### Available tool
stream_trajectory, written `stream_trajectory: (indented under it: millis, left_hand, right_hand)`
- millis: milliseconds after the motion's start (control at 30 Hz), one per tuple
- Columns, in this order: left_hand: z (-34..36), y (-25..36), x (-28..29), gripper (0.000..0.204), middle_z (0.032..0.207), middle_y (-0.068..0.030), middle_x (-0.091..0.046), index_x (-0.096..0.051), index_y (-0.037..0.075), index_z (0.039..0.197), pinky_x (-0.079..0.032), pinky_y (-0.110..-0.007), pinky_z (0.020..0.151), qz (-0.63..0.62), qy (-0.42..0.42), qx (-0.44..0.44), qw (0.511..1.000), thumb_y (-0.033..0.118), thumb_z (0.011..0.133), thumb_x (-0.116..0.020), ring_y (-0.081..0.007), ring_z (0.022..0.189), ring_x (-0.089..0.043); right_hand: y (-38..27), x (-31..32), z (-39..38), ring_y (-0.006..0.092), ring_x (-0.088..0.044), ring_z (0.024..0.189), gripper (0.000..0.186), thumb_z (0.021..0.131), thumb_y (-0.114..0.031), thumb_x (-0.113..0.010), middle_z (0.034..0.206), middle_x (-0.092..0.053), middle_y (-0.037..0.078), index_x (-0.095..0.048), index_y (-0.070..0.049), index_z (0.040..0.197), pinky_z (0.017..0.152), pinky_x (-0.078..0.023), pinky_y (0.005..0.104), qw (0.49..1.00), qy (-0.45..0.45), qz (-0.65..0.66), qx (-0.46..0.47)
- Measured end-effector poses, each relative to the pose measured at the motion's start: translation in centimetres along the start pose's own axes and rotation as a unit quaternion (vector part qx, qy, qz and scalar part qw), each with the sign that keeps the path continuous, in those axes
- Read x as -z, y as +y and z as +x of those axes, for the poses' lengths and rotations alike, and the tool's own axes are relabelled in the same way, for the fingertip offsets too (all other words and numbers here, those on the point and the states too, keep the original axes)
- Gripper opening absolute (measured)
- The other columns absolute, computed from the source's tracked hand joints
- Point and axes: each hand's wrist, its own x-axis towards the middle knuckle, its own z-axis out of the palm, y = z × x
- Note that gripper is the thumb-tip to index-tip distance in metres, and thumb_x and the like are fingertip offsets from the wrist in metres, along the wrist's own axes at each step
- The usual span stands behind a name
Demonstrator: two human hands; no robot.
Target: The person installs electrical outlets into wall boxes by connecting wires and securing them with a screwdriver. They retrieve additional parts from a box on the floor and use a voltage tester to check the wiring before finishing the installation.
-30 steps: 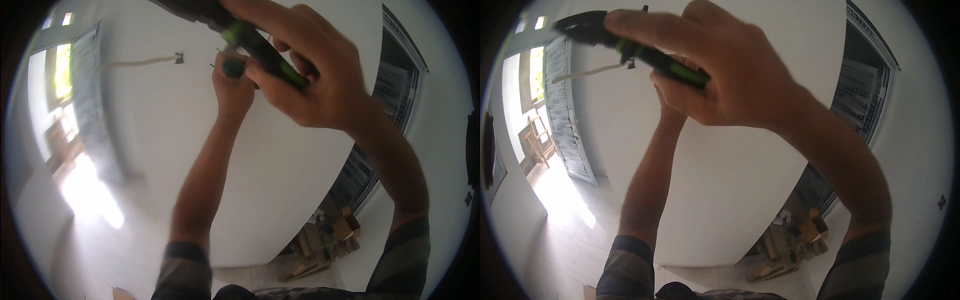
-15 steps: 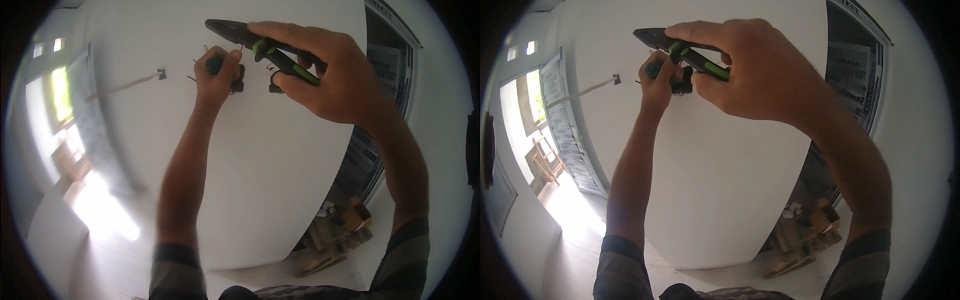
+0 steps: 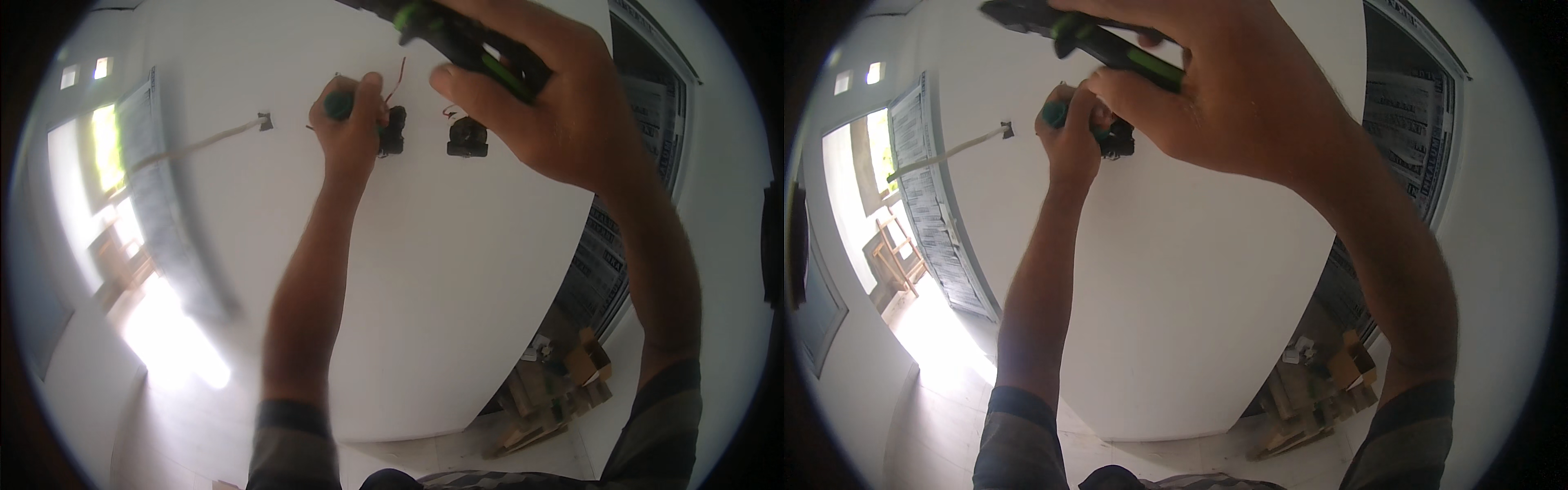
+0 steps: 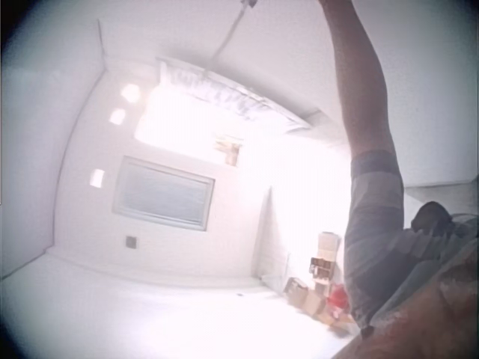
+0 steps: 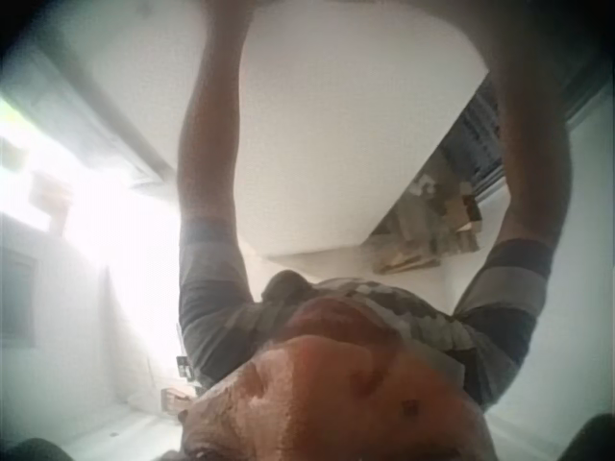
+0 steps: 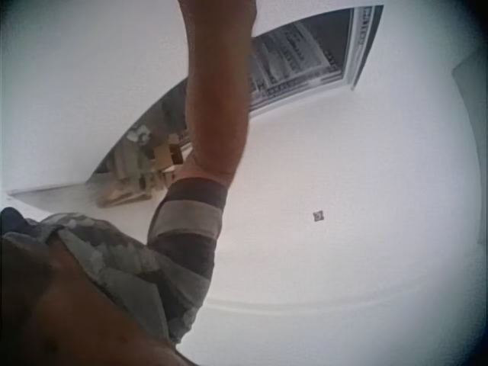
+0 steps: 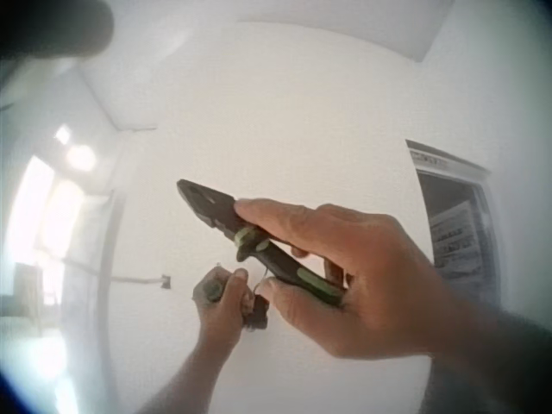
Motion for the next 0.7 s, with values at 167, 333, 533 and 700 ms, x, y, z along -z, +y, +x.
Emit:
stream_trajectory:
  millis: [167, 333, 533, 700]
  left_hand:
    - [0.3, 0.8, -0.9, 0.019, 0.064, -0.0031, -0.059, -0.056, 0.003, 0.074, -0.047, -0.028, 0.055, 0.079, -0.052, 0.006, 0.996, 0.008, 0.090, -0.065, -0.0102, 0.057, -0.055]
    - [1.3, 0.2, 0.0, 0.003, 0.070, -0.0053, -0.063, -0.063, 0.000, 0.085, -0.048, -0.029, 0.055, 0.106, -0.117, -0.016, 0.987, 0.002, 0.087, -0.063, -0.0129, 0.061, -0.059]
    - [3.0, 2.5, -0.9, 0.008, 0.064, -0.0050, -0.059, -0.061, 0.000, 0.085, -0.045, -0.029, 0.054, 0.060, -0.244, 0.047, 0.967, 0.006, 0.090, -0.064, -0.0125, 0.056, -0.055]
    - [3.1, 1.7, -0.5, 0.031, 0.059, -0.0022, -0.052, -0.053, 0.006, 0.069, -0.038, -0.028, 0.050, 0.137, -0.269, 0.006, 0.953, 0.016, 0.094, -0.069, -0.0102, 0.053, -0.049]
  right_hand:
    - [5.8, -6.5, -0.3, 0.0180, -0.070, 0.063, 0.046, 0.086, -0.015, -0.068, 0.092, -0.075, 0.016, -0.065, -0.005, 0.132, 0.058, -0.057, 0.0285, 0.931, 0.085, -0.327, 0.135]
    - [4.6, -5.6, 1.1, 0.0227, -0.076, 0.075, 0.043, 0.083, -0.013, -0.068, 0.087, -0.076, 0.015, -0.070, -0.005, 0.125, 0.073, -0.063, 0.0371, 0.976, 0.040, -0.209, 0.040]
    - [3.6, -3.6, 0.1, 0.0255, -0.070, 0.103, 0.054, 0.087, -0.010, -0.064, 0.115, -0.072, 0.016, -0.058, -0.010, 0.141, 0.092, -0.055, 0.0403, 0.974, -0.055, -0.168, -0.139]
    - [-1.5, 0.7, -2.3, 0.0157, -0.066, 0.064, 0.060, 0.089, -0.011, -0.062, 0.095, -0.072, 0.018, -0.047, 0.008, 0.144, 0.060, -0.051, 0.0285, 0.990, -0.018, -0.045, -0.129]
